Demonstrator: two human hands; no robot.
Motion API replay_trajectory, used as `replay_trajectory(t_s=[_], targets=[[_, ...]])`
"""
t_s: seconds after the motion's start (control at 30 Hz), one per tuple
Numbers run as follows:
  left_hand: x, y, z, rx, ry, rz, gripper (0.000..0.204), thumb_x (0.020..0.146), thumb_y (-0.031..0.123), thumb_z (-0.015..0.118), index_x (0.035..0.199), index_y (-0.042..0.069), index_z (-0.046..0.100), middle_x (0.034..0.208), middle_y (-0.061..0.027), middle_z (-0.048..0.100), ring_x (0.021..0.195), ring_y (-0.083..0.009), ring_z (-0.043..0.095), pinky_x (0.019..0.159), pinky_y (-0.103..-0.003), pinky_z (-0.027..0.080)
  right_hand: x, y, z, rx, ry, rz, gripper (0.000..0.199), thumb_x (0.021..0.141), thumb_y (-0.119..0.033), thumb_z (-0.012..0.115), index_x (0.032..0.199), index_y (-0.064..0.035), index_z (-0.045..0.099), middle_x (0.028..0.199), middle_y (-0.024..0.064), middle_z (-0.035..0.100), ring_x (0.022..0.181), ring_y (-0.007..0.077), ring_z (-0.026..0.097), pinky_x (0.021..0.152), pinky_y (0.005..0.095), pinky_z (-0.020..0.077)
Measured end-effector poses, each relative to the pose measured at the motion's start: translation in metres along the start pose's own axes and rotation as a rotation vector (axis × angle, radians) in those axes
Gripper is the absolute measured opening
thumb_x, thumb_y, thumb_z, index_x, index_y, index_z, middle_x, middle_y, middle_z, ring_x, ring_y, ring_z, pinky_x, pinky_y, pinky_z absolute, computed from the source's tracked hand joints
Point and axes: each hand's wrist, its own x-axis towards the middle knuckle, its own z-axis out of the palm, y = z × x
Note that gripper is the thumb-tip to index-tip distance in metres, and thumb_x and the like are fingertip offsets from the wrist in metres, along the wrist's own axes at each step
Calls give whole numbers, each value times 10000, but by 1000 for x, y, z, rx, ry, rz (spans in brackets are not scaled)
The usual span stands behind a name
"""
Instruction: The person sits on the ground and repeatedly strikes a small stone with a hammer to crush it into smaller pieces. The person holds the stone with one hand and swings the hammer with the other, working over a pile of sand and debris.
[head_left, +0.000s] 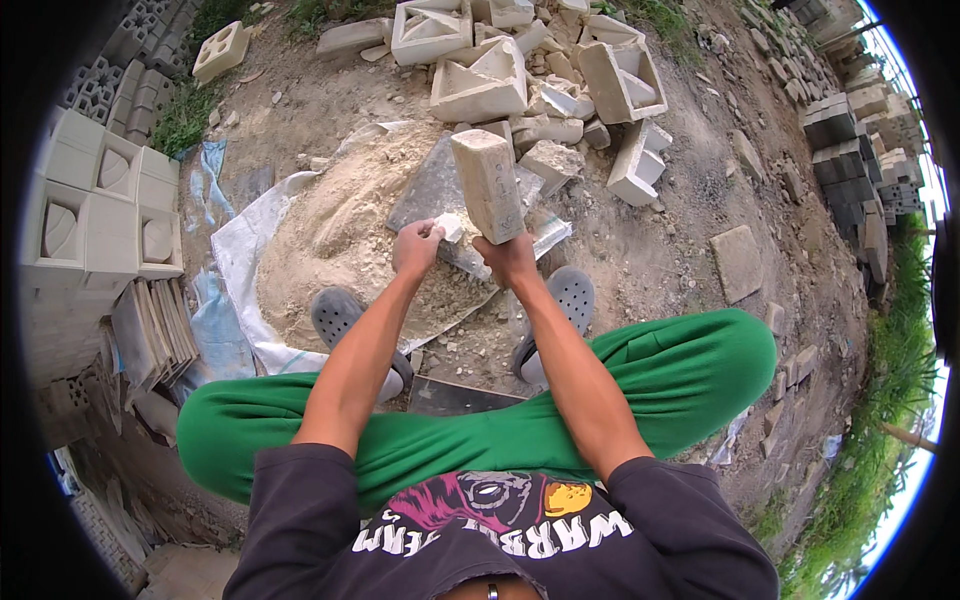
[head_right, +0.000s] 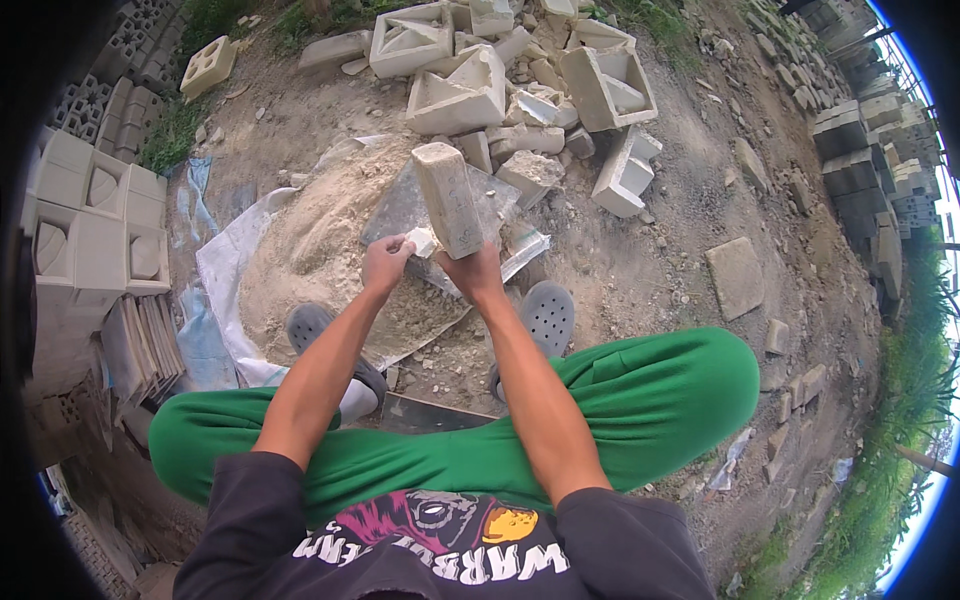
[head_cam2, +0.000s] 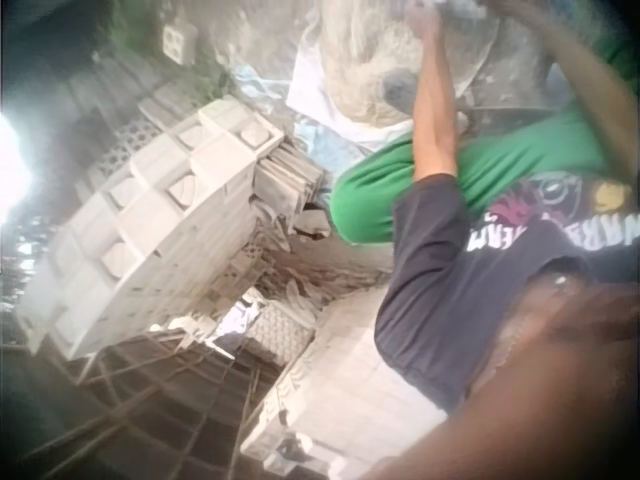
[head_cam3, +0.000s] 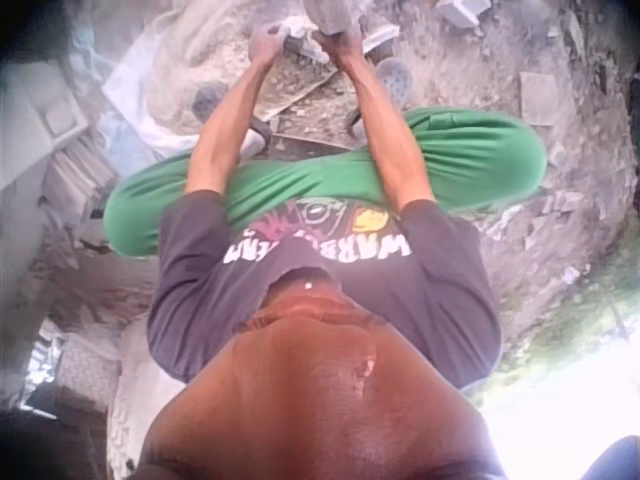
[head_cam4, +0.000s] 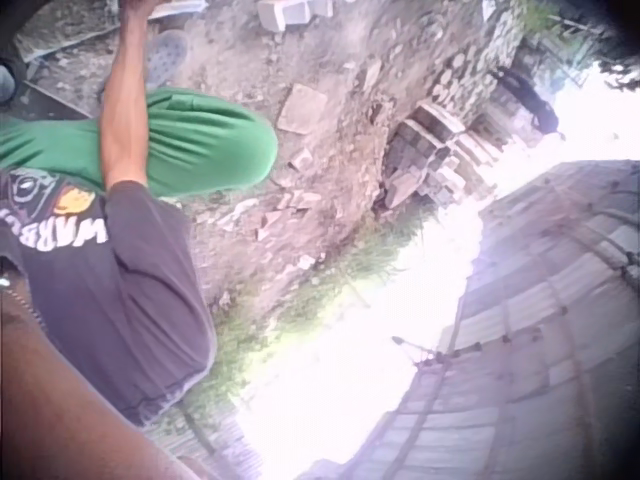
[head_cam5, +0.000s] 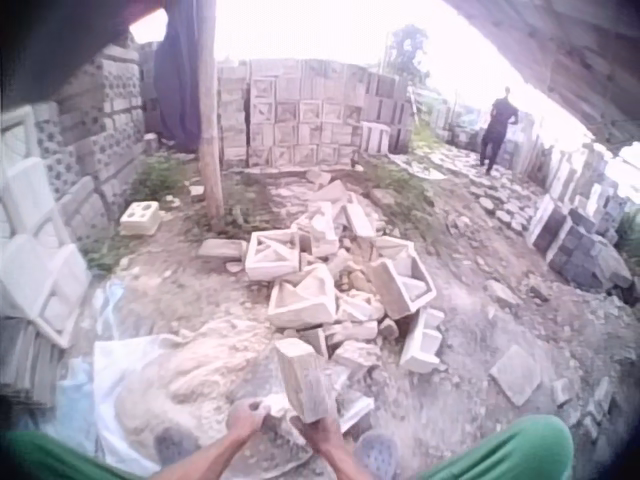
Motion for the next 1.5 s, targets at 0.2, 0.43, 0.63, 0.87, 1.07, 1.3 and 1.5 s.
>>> replay_trajectory(t_s=[0.2,0.43,0.63,0.87,1.07,1.3,1.5], targets=[[-1,5,-4,74,41,-26,446,838,377,752,1194,109,731,1101,-115,751,1011,-263,723,900,-366,535,-1,27,-5,-295,-230,385,315,730,-267,740,857,21,741,692,140,707,629,217,703,620,349,549],[1,-9,-1,56,46,28,413,849,362,745,1184,120,737,1075,-112,758,985,-272,728,872,-377,539,14,-90,-39,-127,-137,141,272,729,-232,745,895,-17,750,826,206,727,765,327,729,688,413,557],[-1,-2,-3,39,27,16,424,851,359,744,1194,111,733,1070,-112,760,976,-263,732,871,-371,539,1,-26,7,-35,133,-109,310,703,-259,754,912,-30,754,871,230,725,814,334,735,695,439,559],[4,-8,-5,103,51,23,469,837,386,755,1204,95,726,1087,-119,754,997,-279,727,869,-381,543,3,2,0,-305,-249,372,385,683,-357,778,903,-41,762,742,138,730,699,269,719,671,389,539],[3,-15,-3,78,39,21,463,842,391,749,1211,112,726,1097,-120,751,1001,-282,725,881,-379,541,15,-93,-32,-206,-24,30,320,698,-285,763,903,-39,751,843,205,728,799,370,719,703,428,563],[2,-2,-5,102,12,-10,449,842,406,752,1197,131,736,1105,-98,752,998,-271,726,865,-373,545,-6,-12,14,-184,16,59,355,692,-272,744,919,1,741,859,235,723,817,369,721,709,438,567],[7,-15,-4,101,60,4,460,838,413,754,1202,132,734,1110,-100,750,998,-279,726,868,-375,547,-2,3,-6,-258,-184,344,332,719,-264,744,863,35,746,687,150,709,636,217,719,621,350,566]])
